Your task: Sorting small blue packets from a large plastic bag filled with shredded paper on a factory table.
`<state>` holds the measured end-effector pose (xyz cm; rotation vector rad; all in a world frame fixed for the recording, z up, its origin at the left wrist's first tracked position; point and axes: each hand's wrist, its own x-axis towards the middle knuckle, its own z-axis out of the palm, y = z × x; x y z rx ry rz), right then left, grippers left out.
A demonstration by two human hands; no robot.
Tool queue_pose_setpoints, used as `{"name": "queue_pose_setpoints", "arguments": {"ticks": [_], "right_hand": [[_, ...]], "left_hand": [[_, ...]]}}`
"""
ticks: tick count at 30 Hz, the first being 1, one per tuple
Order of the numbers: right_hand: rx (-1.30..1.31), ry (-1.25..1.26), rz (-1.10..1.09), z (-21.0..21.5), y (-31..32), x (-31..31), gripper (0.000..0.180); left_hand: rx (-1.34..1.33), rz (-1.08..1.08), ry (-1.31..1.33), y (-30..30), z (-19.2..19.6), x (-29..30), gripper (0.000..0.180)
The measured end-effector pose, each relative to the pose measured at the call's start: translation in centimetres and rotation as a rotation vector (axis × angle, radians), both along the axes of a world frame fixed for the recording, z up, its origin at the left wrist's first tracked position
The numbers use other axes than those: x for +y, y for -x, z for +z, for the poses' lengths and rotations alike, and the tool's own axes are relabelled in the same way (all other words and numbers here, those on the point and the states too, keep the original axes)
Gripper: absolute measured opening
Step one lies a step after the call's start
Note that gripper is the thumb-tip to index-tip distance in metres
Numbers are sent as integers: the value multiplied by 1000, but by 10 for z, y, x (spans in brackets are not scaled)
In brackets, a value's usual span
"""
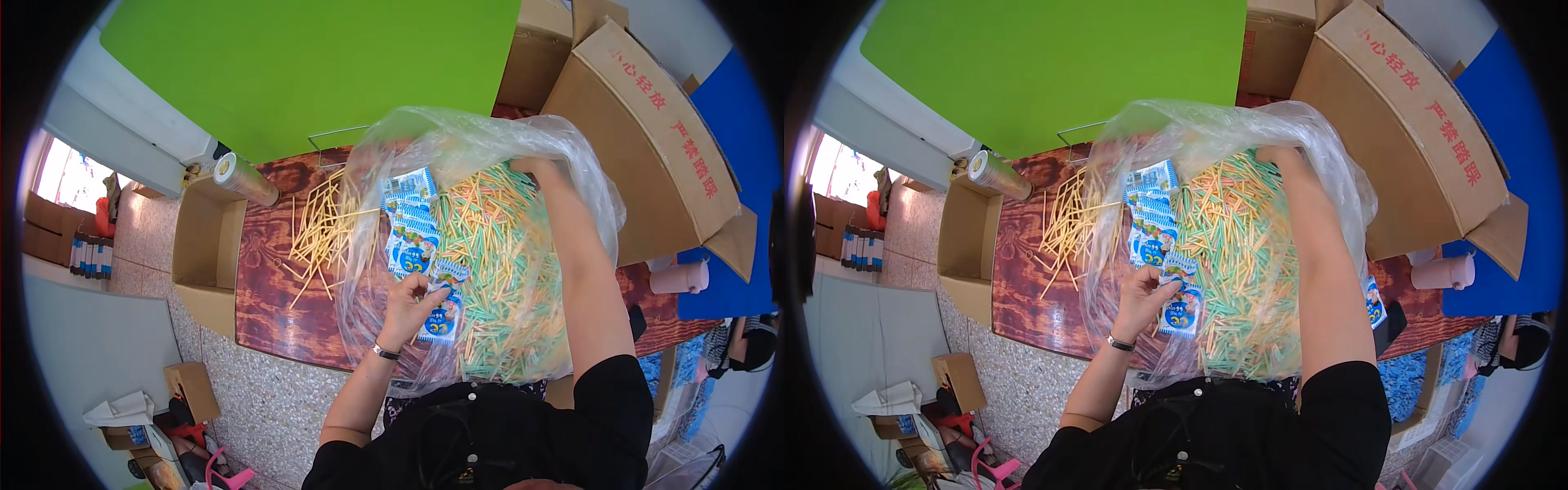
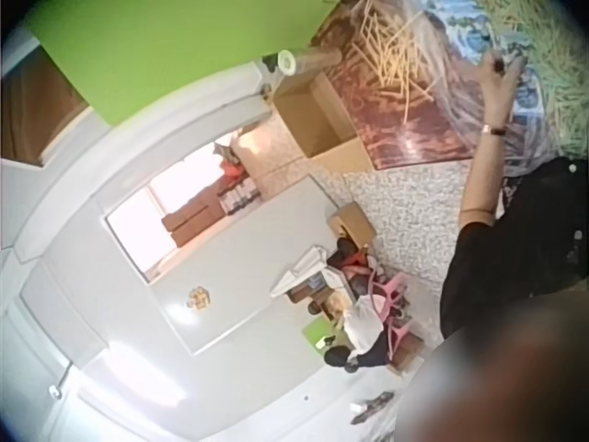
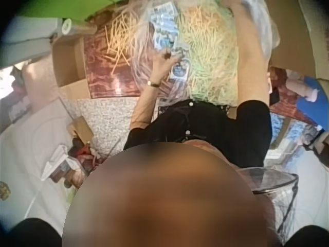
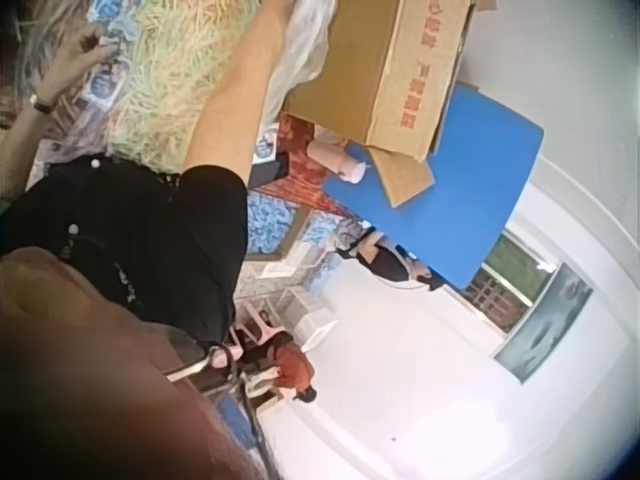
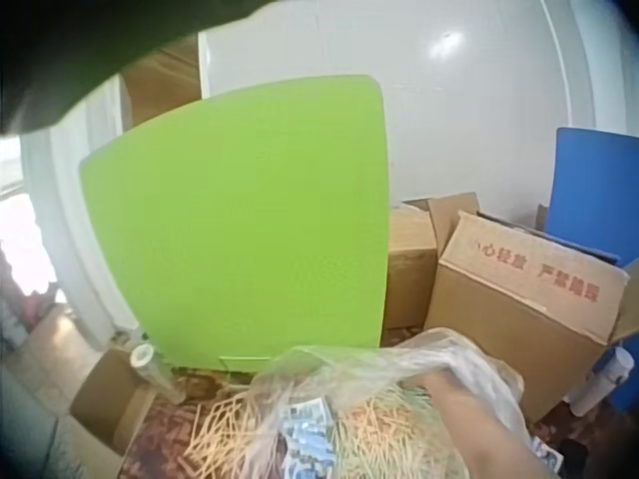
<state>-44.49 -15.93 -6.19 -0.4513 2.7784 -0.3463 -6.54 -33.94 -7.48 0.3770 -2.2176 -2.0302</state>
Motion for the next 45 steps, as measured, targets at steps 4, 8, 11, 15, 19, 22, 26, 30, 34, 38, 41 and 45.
{"name": "queue_pose_setpoints", "arguments": {"ticks": [4,8,11,15,19,22,26,30,34,38,41,45], "right_hand": [[119,-55,46,-9,5,6,35],[238,-110,96,-18,-2,3,35],[324,-161,128,-22,-6,9,35],[261,-305,179,-6,-18,19,38],[88,-487,341,26,-26,37,38],[-225,36,35,38,-50,55,30],[-649,584,81,56,-106,62,26],[-982,554,359,87,-174,28,25],[-1043,397,627,103,-214,-18,24],[-1101,327,677,99,-237,-55,27],[-1093,306,728,85,-242,-74,28],[-892,109,785,92,-238,-88,27]], "left_hand": [[36,81,-53,2,13,7,29],[83,67,69,1,20,7,29],[31,29,101,-2,23,6,19],[13,15,88,-3,28,8,19],[79,66,45,-1,27,12,28],[97,82,-87,-6,17,10,29],[141,116,-292,-14,32,5,20],[136,194,-306,-20,39,-16,13],[334,255,-548,-25,51,-26,14],[334,263,-680,-31,51,-25,14],[307,229,-657,-33,44,-27,11],[325,336,-552,-44,47,-50,13]]}}
